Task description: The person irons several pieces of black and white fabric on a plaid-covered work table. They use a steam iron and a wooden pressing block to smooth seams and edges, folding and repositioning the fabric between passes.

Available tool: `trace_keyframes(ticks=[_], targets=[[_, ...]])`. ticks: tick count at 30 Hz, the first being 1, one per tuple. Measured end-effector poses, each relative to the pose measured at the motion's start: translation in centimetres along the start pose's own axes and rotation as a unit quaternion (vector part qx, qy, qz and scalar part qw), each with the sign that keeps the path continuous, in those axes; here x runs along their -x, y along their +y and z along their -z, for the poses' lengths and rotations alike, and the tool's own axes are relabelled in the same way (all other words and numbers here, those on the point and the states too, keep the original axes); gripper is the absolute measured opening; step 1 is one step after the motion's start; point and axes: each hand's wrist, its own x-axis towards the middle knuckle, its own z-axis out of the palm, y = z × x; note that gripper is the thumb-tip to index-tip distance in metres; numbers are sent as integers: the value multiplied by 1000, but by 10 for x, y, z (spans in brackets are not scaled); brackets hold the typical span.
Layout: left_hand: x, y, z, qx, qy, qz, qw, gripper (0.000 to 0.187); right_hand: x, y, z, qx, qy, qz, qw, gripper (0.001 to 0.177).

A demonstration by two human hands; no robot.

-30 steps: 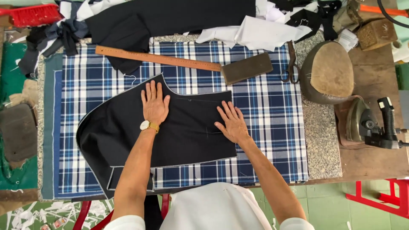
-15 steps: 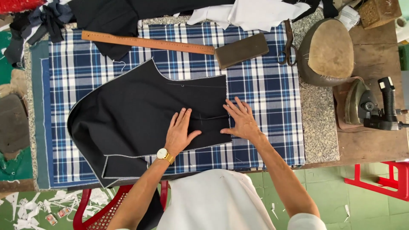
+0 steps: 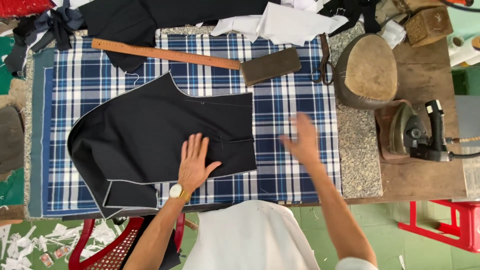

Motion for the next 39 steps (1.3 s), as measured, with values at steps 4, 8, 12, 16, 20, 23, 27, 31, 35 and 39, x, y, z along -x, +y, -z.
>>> trace_keyframes(ticks=[4, 8, 12, 16, 20, 23, 27, 31, 35, 39], targets=[[26, 7, 4, 6, 27, 68, 997, 94, 23, 103, 109, 159, 21, -116, 980, 51], [25, 15, 13, -54, 19, 87, 995, 83, 22, 161, 205, 373, 15, -245, 895, 69], [25, 16, 13, -64, 17, 88, 994, 82, 21, 215, 253, 313, -108, -387, 860, 77], [27, 15, 9, -64, 4, 102, 993, 83, 35, 278, 265, 484, -58, -275, 829, 75], [25, 16, 9, -62, 2, 99, 993, 83, 33, 316, 278, 313, -137, -373, 863, 63], [26, 16, 9, -67, -8, 102, 992, 84, 34, 336, 277, 206, -135, -401, 882, 41], [25, 16, 8, -74, -7, 102, 992, 84, 37, 340, 266, -37, -60, -443, 894, 18], [29, 16, 7, -58, -13, 104, 993, 84, 45, 310, 272, -5, -45, -478, 877, 20], [29, 14, 6, -63, -9, 98, 993, 84, 68, 271, 281, -3, -33, -483, 875, 20], [27, 15, 8, -61, -32, 110, 992, 84, 76, 183, 281, 24, -67, -466, 882, 33]])
